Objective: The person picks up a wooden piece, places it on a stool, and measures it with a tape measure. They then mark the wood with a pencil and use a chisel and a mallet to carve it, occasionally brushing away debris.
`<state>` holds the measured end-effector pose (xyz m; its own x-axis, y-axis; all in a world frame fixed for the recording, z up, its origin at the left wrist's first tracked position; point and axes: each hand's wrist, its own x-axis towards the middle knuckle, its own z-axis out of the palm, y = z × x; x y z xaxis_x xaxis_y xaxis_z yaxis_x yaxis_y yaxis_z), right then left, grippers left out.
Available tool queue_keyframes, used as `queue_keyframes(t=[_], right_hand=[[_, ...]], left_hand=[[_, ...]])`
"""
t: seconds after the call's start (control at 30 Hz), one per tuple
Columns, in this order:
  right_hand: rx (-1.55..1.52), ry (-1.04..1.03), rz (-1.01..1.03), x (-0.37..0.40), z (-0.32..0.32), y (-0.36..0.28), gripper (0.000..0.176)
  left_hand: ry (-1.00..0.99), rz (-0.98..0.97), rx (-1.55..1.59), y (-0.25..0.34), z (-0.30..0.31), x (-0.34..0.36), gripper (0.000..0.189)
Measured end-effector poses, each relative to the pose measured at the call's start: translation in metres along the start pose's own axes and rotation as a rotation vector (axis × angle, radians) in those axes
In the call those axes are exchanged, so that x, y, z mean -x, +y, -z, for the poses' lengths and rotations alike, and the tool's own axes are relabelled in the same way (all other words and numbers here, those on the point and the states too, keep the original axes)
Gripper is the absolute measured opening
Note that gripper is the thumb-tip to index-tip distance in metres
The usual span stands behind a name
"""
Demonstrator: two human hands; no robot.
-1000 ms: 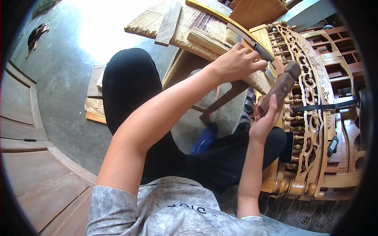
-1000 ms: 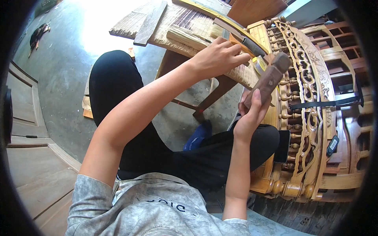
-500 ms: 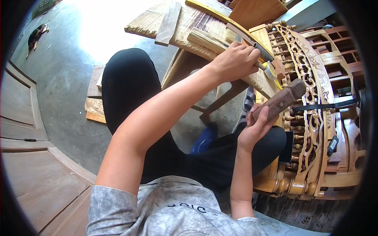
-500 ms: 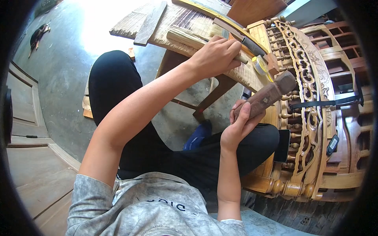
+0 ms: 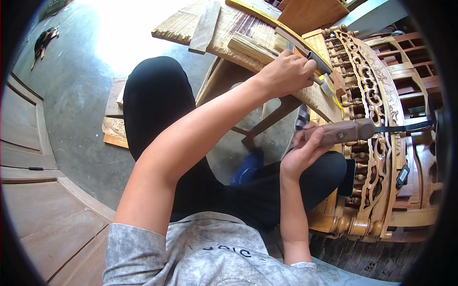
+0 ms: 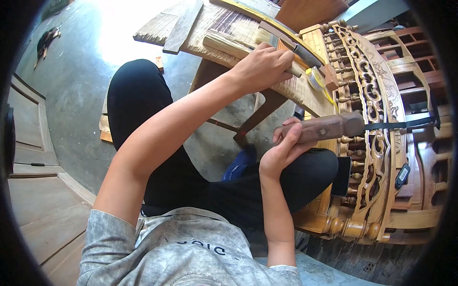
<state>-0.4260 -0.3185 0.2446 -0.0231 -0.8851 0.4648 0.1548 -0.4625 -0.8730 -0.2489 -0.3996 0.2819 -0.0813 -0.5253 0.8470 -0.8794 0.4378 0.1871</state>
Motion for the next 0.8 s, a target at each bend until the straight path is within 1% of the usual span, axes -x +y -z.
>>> queue_keyframes(t=[0.03,0.13,0.17,0.27,0.3,0.4,0.43,0.53,0.57,0.67,0.7,0.8], right_hand=[[0.016,0.018,-0.018,0.0,-0.001,-0.001,0.041],[0.173,-0.347,-0.172,-0.006,0.006,0.001,0.041],[0.155,-0.324,-0.191,-0.011,0.013,0.006,0.037],[-0.06,0.0,-0.084,-0.009,-0.012,-0.009,0.032],[-0.055,-0.001,-0.063,-0.006,-0.012,-0.009,0.031],[0.122,-0.369,-0.163,-0.008,0.002,-0.013,0.034],[0.085,-0.281,-0.173,-0.011,0.002,-0.013,0.033],[-0.121,-0.039,-0.127,-0.011,-0.019,-0.019,0.031],[0.005,-0.193,-0.243,-0.019,0.003,-0.006,0.03],[0.051,-0.299,-0.24,-0.019,0.004,-0.017,0.029],[-0.059,-0.183,-0.211,-0.019,-0.005,-0.022,0.027],[0.035,-0.364,-0.36,-0.016,-0.008,-0.023,0.027]], left_hand=[[0.0,0.001,-0.007,0.0,-0.001,0.0,0.035],[0.012,0.0,-0.008,0.0,-0.001,-0.002,0.035],[0.017,0.002,-0.01,-0.002,0.001,-0.001,0.035],[0.086,-0.044,-0.067,-0.005,-0.006,0.0,0.036],[0.082,-0.039,-0.063,-0.006,-0.009,0.0,0.035],[0.073,-0.036,-0.145,-0.01,-0.01,-0.002,0.032],[0.033,-0.003,-0.137,-0.005,-0.008,0.0,0.031],[-0.001,0.022,-0.18,-0.002,-0.007,-0.001,0.032],[-0.008,0.026,-0.185,-0.003,-0.007,-0.001,0.033],[-0.016,0.032,-0.208,-0.006,-0.012,-0.004,0.033],[-0.021,0.04,-0.229,-0.004,-0.014,-0.004,0.033],[-0.053,0.081,-0.284,-0.006,-0.013,-0.005,0.029]])
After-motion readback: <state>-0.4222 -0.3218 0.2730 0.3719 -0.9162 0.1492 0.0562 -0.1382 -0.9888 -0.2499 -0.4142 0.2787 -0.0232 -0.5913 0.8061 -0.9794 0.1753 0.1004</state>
